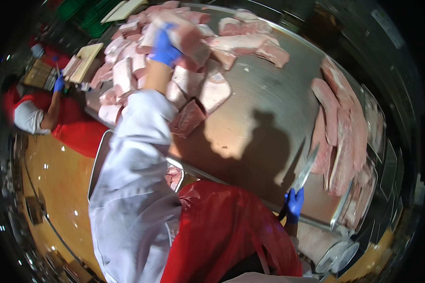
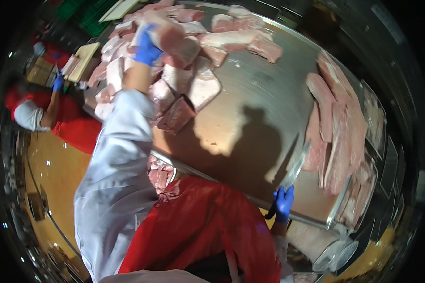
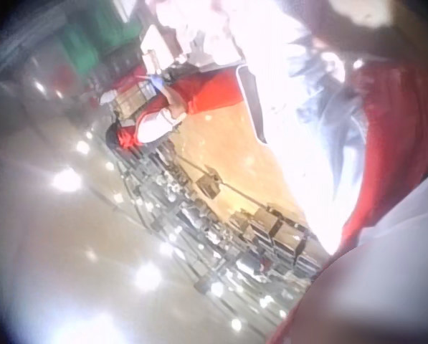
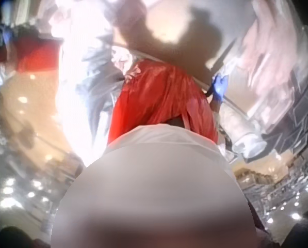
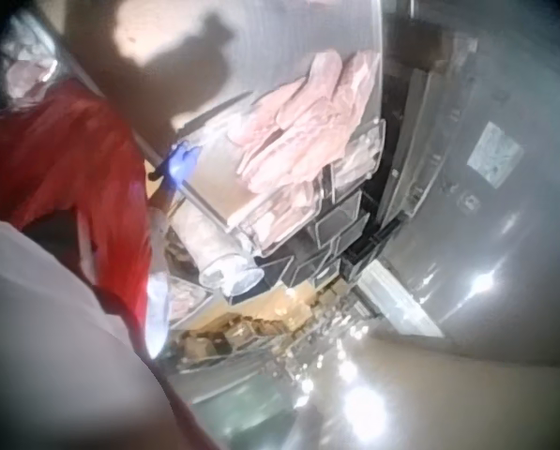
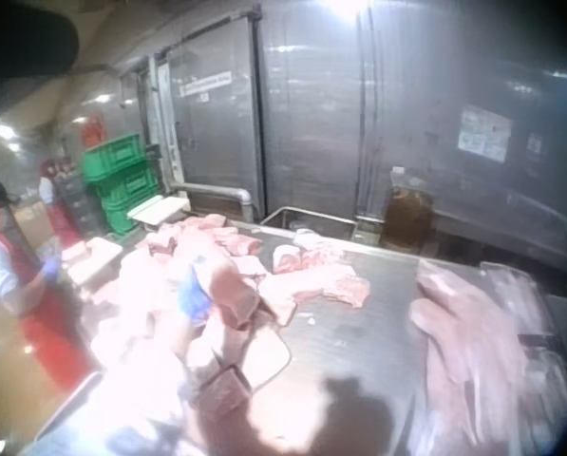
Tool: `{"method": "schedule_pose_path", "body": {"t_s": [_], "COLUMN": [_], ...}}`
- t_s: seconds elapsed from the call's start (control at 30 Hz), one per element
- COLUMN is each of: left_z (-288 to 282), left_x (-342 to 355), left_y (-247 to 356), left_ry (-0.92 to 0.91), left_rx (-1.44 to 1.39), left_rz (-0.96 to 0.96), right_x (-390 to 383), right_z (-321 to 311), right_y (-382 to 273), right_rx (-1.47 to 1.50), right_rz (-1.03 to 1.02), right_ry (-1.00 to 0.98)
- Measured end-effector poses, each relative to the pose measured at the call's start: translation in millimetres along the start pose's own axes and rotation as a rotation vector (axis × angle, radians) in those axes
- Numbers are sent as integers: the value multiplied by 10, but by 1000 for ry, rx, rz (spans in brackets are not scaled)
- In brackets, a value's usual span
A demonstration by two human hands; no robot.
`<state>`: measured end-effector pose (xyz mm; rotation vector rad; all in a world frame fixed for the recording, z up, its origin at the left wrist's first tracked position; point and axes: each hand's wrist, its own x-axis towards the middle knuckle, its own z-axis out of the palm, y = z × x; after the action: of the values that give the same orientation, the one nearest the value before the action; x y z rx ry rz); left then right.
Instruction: The person cuts large slabs of pork belly into smaller rectangular pieces using a knife on a stainless steel table. The cut pieces are placed into a metal tray while the remaining slabs are kept on the table.
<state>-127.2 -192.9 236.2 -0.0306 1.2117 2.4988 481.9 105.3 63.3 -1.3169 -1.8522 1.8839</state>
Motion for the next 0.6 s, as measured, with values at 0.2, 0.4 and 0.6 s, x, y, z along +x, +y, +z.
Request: {"method": "schedule_pose_path", "body": {"t_s": [0.2,0.4,0.6], "left_z": [-1134,762,2403], "left_x": [949,-199,-1586], "left_y": [1798,-2882,-5277], "left_ry": [307,-174,-761], "left_rx": [446,1240,1117], "left_rz": [191,344,559], "right_x": [164,-188,-633], "right_z": [61,-547,-1138], "right_y": [-235,339,262], "right_rx": [-134,-6,-20], "right_rz": [-122,-133,-36], "right_ry": [-82,128,308]}}
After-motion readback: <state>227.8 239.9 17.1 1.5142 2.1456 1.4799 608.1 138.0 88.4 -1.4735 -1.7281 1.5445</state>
